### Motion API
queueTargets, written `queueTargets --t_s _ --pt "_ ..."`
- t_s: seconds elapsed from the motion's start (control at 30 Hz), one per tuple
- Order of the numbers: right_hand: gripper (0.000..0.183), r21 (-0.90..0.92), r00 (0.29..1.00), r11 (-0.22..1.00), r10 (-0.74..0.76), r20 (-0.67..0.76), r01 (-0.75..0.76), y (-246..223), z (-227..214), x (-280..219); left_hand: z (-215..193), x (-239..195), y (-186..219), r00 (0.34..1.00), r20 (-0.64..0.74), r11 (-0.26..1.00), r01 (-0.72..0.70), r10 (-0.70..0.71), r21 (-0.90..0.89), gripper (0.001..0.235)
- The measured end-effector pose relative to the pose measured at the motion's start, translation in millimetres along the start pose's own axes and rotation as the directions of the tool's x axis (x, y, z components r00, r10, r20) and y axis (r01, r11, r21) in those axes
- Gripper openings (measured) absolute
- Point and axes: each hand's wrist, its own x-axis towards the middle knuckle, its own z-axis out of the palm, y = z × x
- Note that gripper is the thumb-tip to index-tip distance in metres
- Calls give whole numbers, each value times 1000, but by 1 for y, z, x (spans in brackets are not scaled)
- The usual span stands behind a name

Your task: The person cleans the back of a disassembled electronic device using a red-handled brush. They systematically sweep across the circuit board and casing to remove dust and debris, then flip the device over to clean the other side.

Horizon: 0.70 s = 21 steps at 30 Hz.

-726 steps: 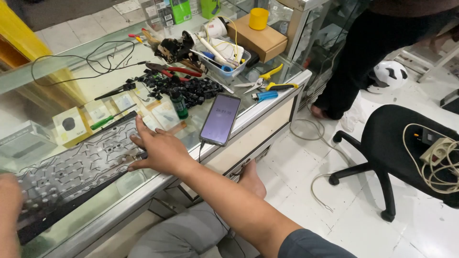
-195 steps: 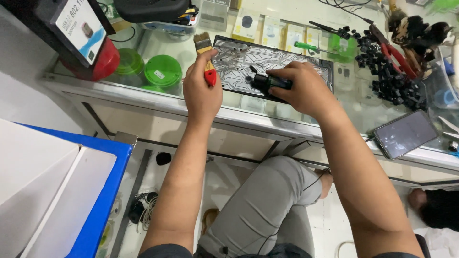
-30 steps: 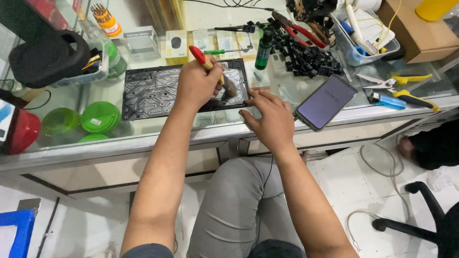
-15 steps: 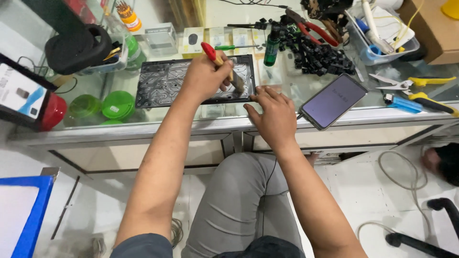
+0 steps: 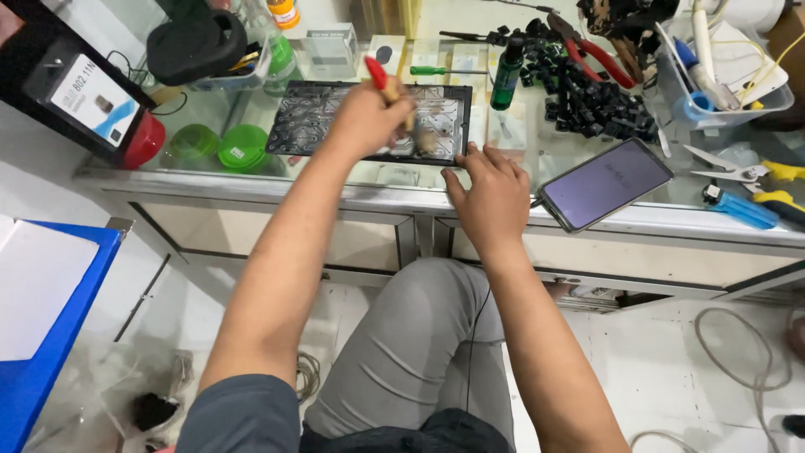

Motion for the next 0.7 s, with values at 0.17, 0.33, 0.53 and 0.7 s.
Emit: queueTargets --t_s 0.17,0.33,0.53,0.7 --pt "26 -10 1000 1000 -7 3 7 -1 -1 0 -40 37 -58 946 -297 787 84 131 612 29" --pt "24 -26 1000 999 -26 -12 26 1 3 -3 6 3 9 974 -173 979 -118 148 169 22" --pt "24 -7 999 1000 -10 -47 10 3 5 0 -28 43 -46 976 -215 952 89 -25 294 22" --pt "24 -7 1000 1000 -21 -20 20 2 2 0 -20 51 -51 846 -417 793 -11 331 609 20"
